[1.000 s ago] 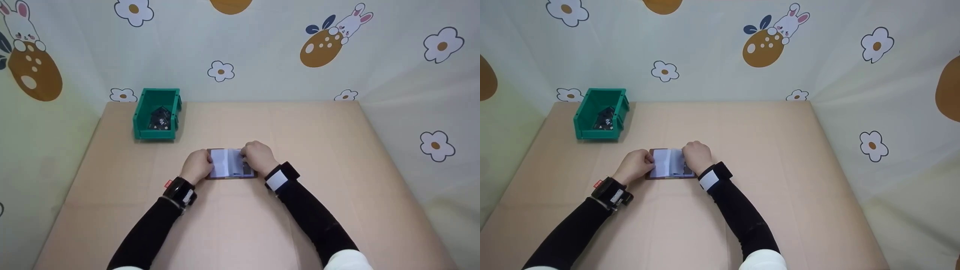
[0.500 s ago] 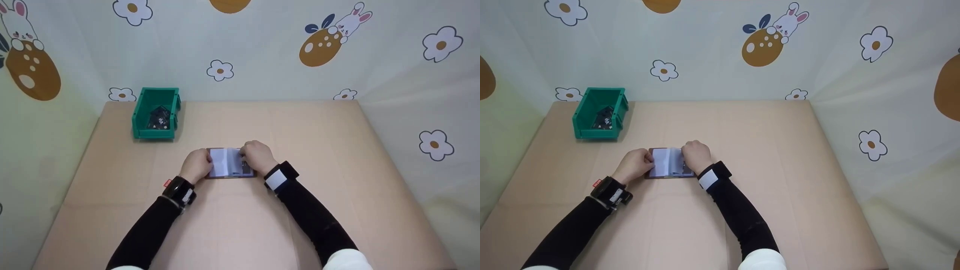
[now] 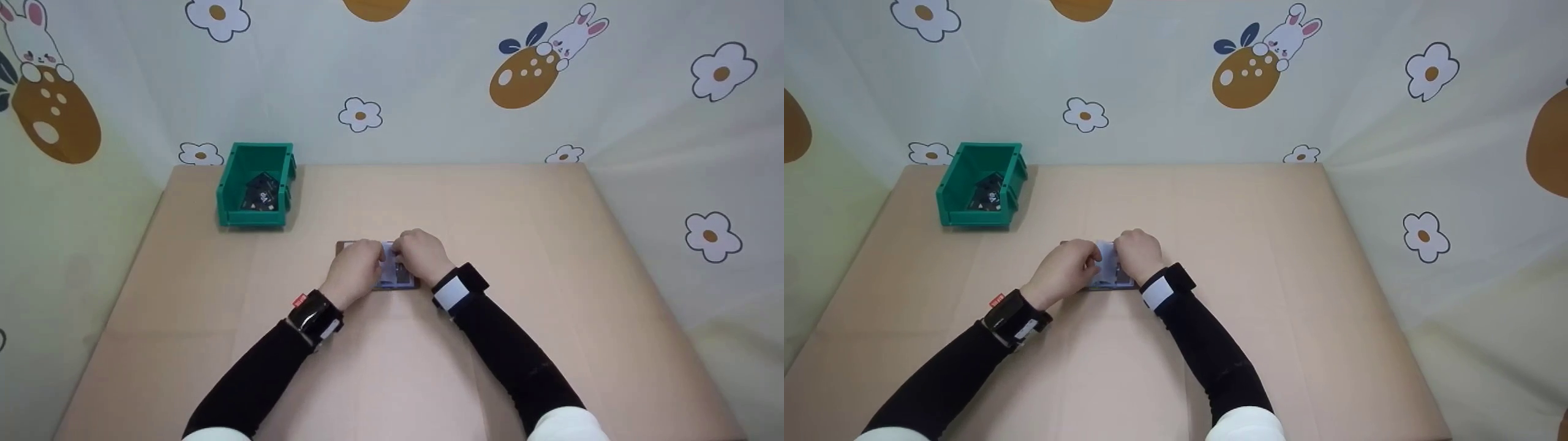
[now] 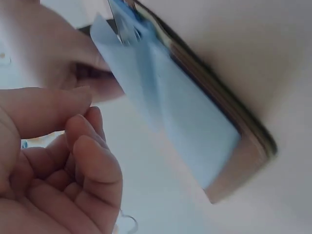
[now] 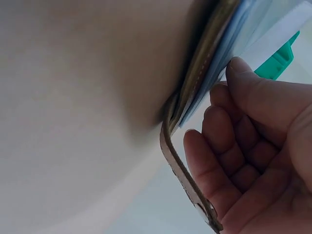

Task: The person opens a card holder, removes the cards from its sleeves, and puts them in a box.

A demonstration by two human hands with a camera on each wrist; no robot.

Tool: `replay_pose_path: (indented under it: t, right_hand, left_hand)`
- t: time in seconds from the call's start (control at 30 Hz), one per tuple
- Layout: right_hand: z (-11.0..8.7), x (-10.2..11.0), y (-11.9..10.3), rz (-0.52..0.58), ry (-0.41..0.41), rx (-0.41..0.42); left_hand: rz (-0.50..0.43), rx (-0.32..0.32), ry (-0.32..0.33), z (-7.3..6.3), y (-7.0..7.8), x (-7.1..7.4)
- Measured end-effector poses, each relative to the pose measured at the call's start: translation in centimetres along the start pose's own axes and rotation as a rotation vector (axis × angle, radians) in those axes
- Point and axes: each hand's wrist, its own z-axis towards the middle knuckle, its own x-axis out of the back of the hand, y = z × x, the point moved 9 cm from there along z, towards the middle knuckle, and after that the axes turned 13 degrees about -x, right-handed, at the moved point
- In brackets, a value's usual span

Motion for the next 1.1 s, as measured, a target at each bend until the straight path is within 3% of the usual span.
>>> replay_pose_path:
  t: [0.17,0.4,0.67,1.1]
  right_hand:
    - [-0.1,0.1,0.1,0.012,0.015,0.01]
    - [-0.1,0.3,0.0,0.023,0.038,0.024]
    - [-0.1,0.2,0.0,0.025,0.027,0.019]
    - [-0.1,0.1,0.1,0.03,0.016,0.03]
  left_hand:
    - [0.085,-0.114,-0.025,0.3,2.4,-1.2]
    - [0.171,-0.19,-0.037,0.6,3.5,-2.0]
    - [0.241,-0.209,-0.028,0.6,3.4,-2.2]
    - [0.199,-0.21,-0.028,0.4,3.1,-1.5]
